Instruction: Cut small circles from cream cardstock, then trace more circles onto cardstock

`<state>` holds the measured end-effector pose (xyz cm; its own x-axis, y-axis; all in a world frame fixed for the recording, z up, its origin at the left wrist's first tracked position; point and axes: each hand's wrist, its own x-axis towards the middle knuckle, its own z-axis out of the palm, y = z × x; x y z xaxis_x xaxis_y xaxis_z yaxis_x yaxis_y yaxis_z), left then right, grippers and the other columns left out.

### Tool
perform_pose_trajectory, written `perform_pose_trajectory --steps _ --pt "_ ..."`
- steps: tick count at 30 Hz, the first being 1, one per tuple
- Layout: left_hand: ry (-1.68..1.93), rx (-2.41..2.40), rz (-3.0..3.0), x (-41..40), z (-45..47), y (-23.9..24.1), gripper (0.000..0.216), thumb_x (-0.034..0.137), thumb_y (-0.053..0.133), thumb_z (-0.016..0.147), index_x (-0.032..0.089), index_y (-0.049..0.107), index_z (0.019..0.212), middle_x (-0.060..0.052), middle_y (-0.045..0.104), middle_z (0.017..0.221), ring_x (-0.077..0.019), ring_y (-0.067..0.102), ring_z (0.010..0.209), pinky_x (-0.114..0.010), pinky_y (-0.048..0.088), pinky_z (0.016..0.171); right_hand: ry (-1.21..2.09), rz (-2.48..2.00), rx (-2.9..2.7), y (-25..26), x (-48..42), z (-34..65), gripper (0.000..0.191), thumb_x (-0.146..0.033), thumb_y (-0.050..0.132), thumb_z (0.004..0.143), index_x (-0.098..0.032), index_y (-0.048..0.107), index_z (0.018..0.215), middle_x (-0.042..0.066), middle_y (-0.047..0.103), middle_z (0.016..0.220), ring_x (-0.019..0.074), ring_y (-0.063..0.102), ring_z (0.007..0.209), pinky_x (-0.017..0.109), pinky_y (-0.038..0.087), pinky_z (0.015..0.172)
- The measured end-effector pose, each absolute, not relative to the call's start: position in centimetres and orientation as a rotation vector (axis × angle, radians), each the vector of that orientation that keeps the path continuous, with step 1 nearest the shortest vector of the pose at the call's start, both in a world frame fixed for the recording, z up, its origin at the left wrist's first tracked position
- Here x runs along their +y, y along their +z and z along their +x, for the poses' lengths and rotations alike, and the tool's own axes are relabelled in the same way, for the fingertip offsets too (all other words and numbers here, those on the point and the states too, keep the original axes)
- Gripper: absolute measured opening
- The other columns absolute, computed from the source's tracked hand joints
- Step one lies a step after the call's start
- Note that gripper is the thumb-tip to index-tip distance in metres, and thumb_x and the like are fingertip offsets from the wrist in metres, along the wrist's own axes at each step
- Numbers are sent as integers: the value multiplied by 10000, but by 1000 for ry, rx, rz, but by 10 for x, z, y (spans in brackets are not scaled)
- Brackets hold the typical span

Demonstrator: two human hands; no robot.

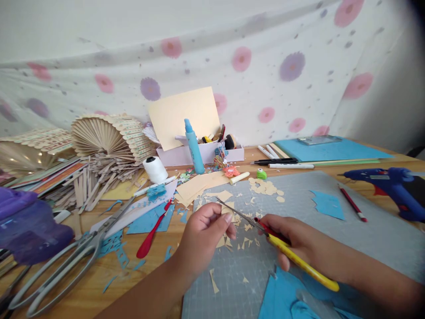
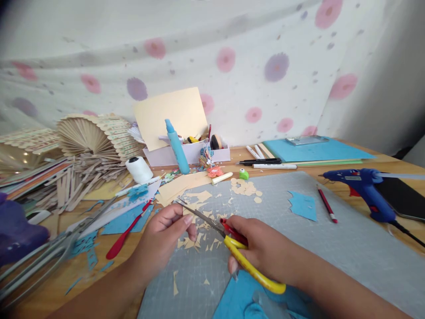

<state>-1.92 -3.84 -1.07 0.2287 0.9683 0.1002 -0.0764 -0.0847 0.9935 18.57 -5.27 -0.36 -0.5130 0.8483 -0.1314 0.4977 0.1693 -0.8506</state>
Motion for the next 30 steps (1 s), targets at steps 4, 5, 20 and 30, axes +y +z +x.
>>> perform_pose_trajectory --steps 4,5,20,30 --pt "1103 976 1326 -39 -18 -8 168 252 612 732 177 550 596 17 606 515 -107 543 485 -237 435 532 1029 -1422 -2202 -4 -50 187 106 -210 567 663 -223 462 676 -18 542 634 164 470 601 261 342 531" --pt "1096 974 1333 -39 -19 -8 174 257 612 731 178 548 590 17 601 510 -107 538 481 -239 433 530 928 -1483 -2229 -5 -50 187 163 -249 598 666 -225 440 639 -25 509 595 158 442 571 261 318 510" --pt "1104 1025 1379 -33 -25 -8 206 302 647 694 180 494 631 63 485 535 -81 453 514 -209 355 517 971 -1299 -2252 -9 -56 205 182 -389 428 833 -240 515 893 60 627 878 231 592 801 338 491 708" --pt "1041 932 1258 -33 -23 -4 198 224 651 664 189 457 642 51 594 460 -94 544 397 -219 430 450 1203 -1322 -2294 0 -57 194 126 -235 491 754 -210 535 870 30 602 824 210 538 765 313 459 660"
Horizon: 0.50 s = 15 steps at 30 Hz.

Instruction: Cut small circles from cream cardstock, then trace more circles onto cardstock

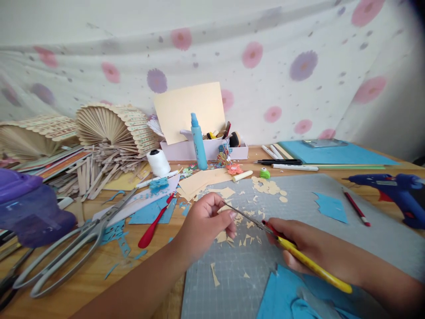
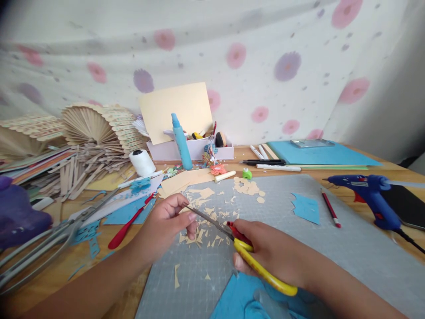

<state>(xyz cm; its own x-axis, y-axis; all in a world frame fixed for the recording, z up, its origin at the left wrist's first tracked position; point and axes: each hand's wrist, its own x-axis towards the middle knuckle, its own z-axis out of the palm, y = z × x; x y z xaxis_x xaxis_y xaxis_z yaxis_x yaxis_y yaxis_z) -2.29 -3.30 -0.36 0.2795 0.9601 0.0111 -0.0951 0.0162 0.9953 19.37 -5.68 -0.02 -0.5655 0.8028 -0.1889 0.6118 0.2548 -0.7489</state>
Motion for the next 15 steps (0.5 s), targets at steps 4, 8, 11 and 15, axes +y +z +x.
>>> perform_pose_trajectory --steps 4,8,11,15 --pt "1038 920 1288 -32 -25 -3 238 209 644 660 195 416 595 48 597 456 -88 537 384 -203 419 423 1271 -1262 -2201 1 -54 192 63 -223 524 713 -217 462 699 -24 485 690 162 445 672 256 362 576" --pt "1009 907 1315 -32 -27 -2 225 210 639 656 195 423 594 45 599 469 -85 533 375 -198 417 408 1240 -1262 -2208 1 -54 191 132 -229 538 701 -215 415 653 -38 421 652 146 389 639 252 298 549" --pt "949 907 1331 -33 -29 -1 206 218 649 646 191 451 600 33 608 481 -92 535 372 -204 417 401 1260 -1256 -2216 2 -55 191 116 -237 536 704 -215 428 668 -36 428 657 148 394 638 253 298 548" --pt "930 895 1334 -33 -29 -1 202 224 664 638 189 468 604 26 613 482 -98 537 371 -208 418 398 1177 -1278 -2255 4 -55 191 127 -255 548 720 -216 444 659 -26 480 652 160 438 639 257 309 548"
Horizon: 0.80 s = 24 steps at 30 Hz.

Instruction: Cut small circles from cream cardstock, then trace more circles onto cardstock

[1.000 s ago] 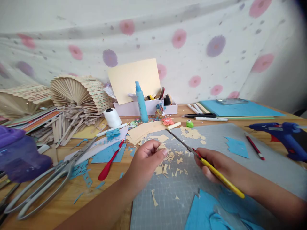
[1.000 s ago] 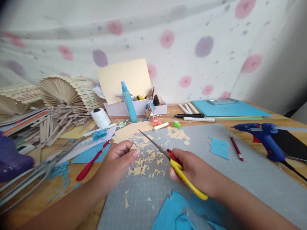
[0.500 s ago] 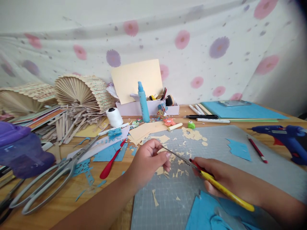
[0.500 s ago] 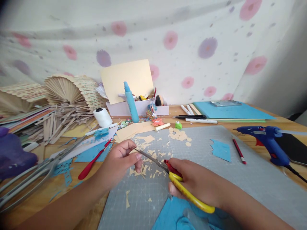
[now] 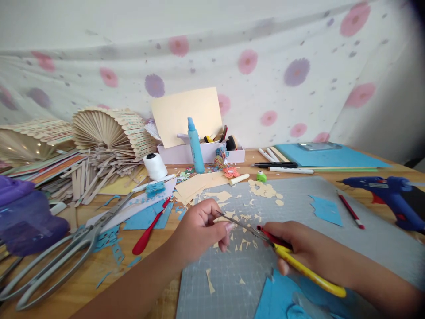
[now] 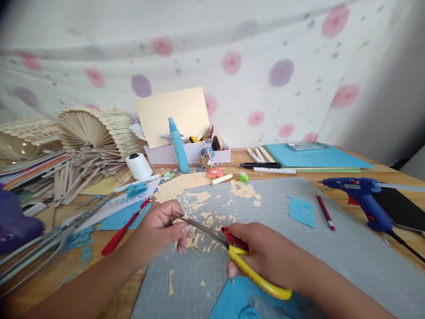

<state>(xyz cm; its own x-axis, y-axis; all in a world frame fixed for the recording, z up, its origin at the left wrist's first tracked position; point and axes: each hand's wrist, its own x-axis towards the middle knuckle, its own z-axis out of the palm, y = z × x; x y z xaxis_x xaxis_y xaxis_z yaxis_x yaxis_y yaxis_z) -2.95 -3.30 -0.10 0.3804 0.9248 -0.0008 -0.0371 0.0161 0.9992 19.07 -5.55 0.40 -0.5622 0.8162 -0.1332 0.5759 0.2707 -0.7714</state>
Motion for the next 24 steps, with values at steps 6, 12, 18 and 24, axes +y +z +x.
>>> perform_pose_trajectory --steps 6,12,18,24 --pt "911 899 1345 -31 -29 0 195 218 650 642 191 461 608 28 610 472 -96 534 367 -202 410 391 1041 -1394 -2306 3 -54 191 114 -121 540 685 -220 484 666 -19 632 632 163 537 594 249 321 517" --pt "864 900 1346 -32 -32 1 208 225 648 670 198 450 611 35 599 447 -98 524 381 -212 401 424 792 -1539 -2330 3 -51 194 146 -266 599 700 -219 485 620 -13 548 565 161 479 550 252 307 489" --pt "981 942 1499 -27 -33 -2 153 273 643 701 181 554 617 4 607 620 -121 533 584 -240 382 559 954 -1395 -2199 0 -50 202 105 -321 499 750 -231 451 725 1 547 666 176 511 608 278 418 547" --pt "1124 1005 1381 -24 -33 -2 179 346 626 720 178 640 660 53 418 514 -93 353 495 -241 284 514 875 -1267 -2246 -13 -58 211 216 -421 415 837 -234 501 904 62 625 821 226 604 741 339 505 663"
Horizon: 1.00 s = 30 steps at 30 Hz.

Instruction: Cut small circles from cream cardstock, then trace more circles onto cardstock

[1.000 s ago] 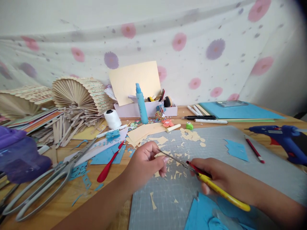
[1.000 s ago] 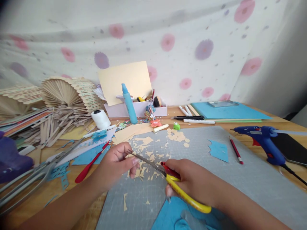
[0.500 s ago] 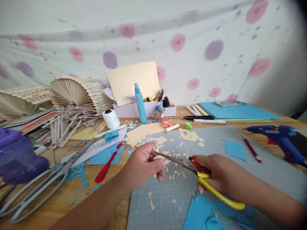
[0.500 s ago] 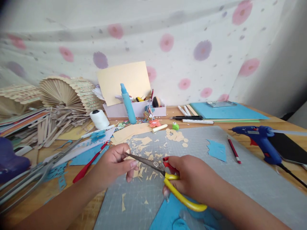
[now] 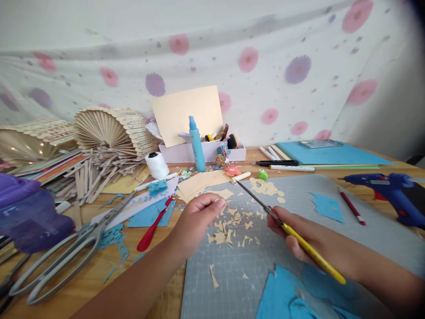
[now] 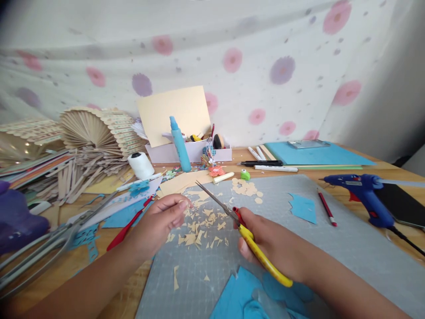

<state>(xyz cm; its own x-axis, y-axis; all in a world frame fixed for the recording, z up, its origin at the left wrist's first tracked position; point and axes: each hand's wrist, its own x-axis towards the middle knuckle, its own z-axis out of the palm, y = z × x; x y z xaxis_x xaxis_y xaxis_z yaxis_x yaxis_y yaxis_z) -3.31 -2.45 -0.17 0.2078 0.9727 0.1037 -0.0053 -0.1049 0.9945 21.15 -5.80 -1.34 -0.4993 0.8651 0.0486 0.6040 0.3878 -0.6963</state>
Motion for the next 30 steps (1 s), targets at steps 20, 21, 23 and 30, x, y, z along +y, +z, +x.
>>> perform_pose_trajectory --steps 20,21,23,30 --pt "1046 922 1220 -33 -26 -4 170 253 656 680 144 579 576 23 600 555 -72 536 475 -202 423 495 980 -1364 -2234 5 -66 184 160 -252 495 719 -255 625 812 49 695 739 235 649 694 313 520 616" --pt "1045 918 1228 -33 -25 -3 172 247 654 679 145 573 567 26 596 550 -67 525 465 -197 419 485 1001 -1344 -2228 4 -66 185 162 -245 491 732 -260 632 811 45 700 740 234 654 701 313 522 628" --pt "1050 923 1251 -34 -25 -3 170 233 647 681 147 568 558 33 589 543 -57 509 452 -188 412 471 1034 -1307 -2219 3 -65 185 169 -239 479 756 -262 637 814 41 707 745 233 658 711 316 522 643" --pt "1028 922 1307 -36 -26 -1 146 203 633 697 149 579 573 36 602 550 -52 528 461 -179 435 491 1005 -1301 -2220 5 -64 183 146 -281 483 742 -234 617 780 60 680 744 256 641 711 353 512 651"
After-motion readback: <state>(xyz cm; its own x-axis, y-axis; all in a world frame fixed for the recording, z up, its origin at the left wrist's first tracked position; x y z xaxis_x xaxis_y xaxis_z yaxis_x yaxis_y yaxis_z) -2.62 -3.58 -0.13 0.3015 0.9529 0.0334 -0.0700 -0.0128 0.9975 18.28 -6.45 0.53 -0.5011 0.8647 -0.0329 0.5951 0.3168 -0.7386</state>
